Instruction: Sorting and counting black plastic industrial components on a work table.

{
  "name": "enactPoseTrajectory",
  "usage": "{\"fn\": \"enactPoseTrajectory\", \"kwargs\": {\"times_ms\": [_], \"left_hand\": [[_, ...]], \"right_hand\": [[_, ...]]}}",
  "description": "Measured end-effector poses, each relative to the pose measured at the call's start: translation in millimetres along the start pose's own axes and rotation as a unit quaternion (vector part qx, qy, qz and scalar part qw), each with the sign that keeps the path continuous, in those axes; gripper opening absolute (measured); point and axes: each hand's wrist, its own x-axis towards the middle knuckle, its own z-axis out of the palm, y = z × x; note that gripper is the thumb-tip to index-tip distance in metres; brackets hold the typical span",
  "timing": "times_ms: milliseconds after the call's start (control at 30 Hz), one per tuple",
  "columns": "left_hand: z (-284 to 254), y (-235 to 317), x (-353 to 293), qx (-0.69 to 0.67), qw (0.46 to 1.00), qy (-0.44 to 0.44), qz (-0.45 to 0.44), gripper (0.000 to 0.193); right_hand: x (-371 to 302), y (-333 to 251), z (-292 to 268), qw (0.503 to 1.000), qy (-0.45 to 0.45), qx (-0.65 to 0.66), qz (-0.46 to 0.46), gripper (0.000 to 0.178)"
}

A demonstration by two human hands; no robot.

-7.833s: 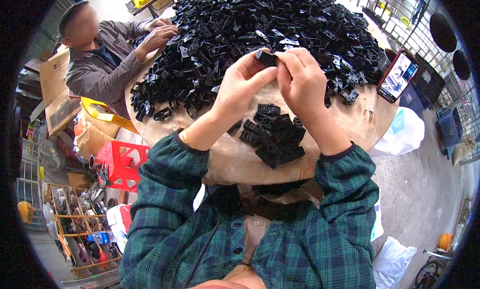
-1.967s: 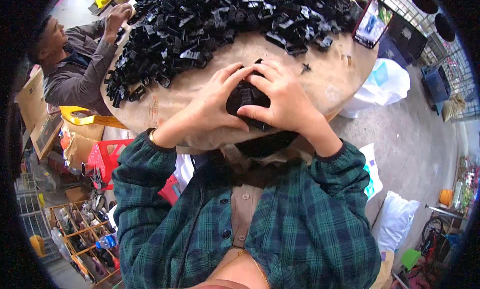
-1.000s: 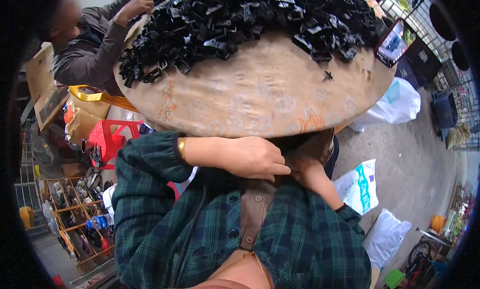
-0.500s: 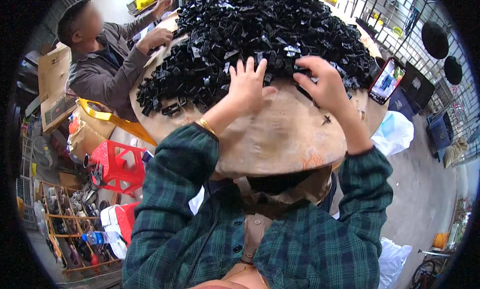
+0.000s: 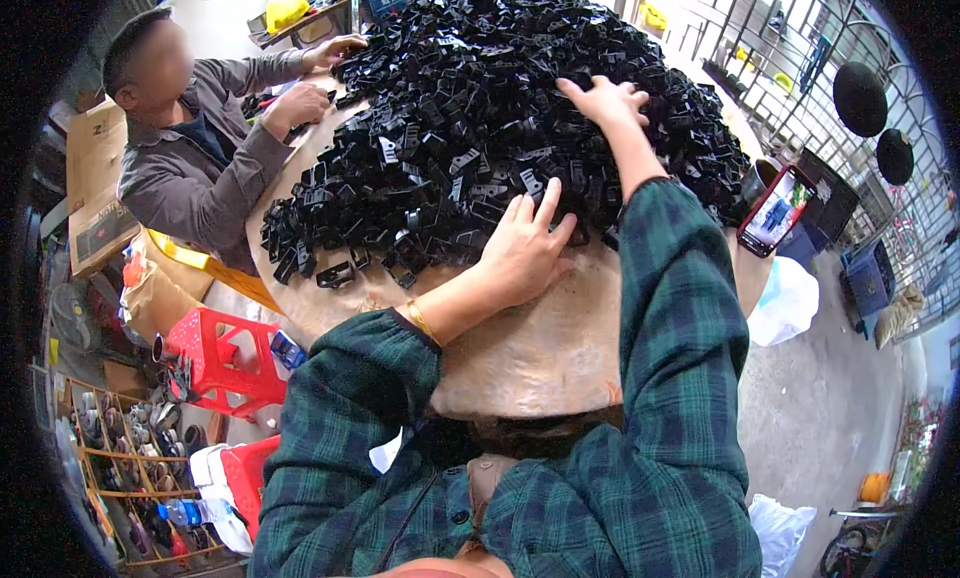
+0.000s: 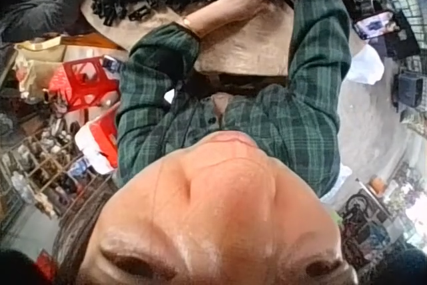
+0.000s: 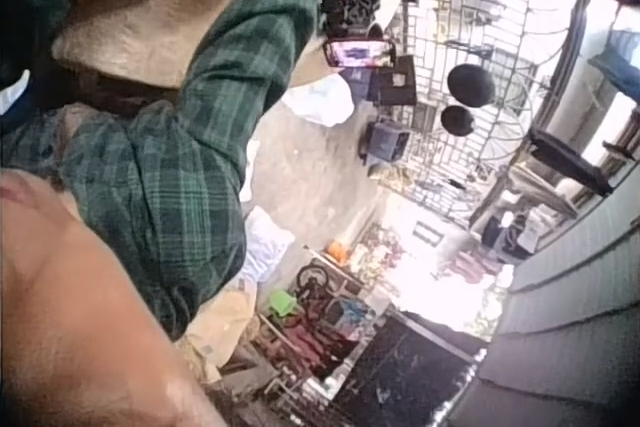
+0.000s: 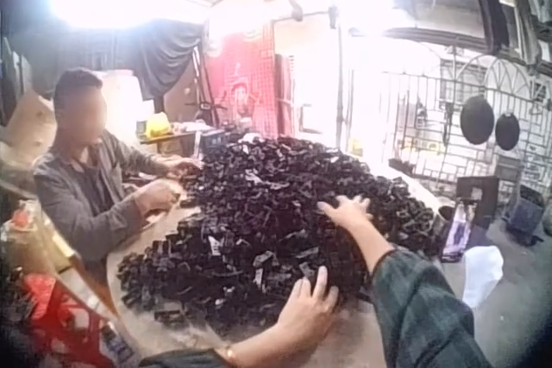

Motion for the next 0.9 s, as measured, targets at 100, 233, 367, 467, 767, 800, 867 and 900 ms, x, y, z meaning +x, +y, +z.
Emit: {"fn": "enactPoseTrajectory", "kwargs": {"times_ms": [100, 233, 367, 467, 767, 800, 867, 900], "left_hand": [[3.5, -1.4, 1.1, -0.006, 1.0, 0.006, 0.01, 0.053], [12.8, -2.7, 5.0, -0.08, 0.996, 0.003, 0.039, 0.047], [10.3, -5.7, 3.6, -0.161, 0.986, -0.01, 0.05, 0.042], [8.9, -6.9, 6.4, -0.193, 0.977, -0.024, 0.086, 0.038], [6.7, -10.2, 3.3, -0.239, 0.959, 0.013, 0.152, 0.03], [3.3, -3.8, 10.0, -0.25, 0.954, -0.001, 0.165, 0.03], [10.3, 1.1, 14.4, -0.252, 0.95, 0.007, 0.186, 0.031], [10.1, -1.2, 11.1, -0.252, 0.951, 0.013, 0.176, 0.031]], "right_hand": [[-19.1, -26.6, 3.1, 1.0, -0.013, -0.018, -0.018, 0.075], [-7.3, -24.4, 36.7, 0.969, -0.01, 0.101, -0.225, 0.055], [-39.5, -23.4, 36.6, 0.926, 0.045, 0.106, -0.36, 0.036], [-68.9, -12.1, 18.1, 0.863, 0.001, 0.105, -0.494, 0.023], [6.6, 44.9, -38.8, 0.896, 0.105, 0.249, -0.351, 0.034], [50.5, 77.9, -31.4, 0.914, 0.186, 0.225, -0.283, 0.038], [97.0, 116.3, -23.2, 0.955, 0.198, 0.136, -0.176, 0.066], [99.1, 109.2, -21.2, 0.963, 0.216, 0.085, -0.135, 0.078]]}}
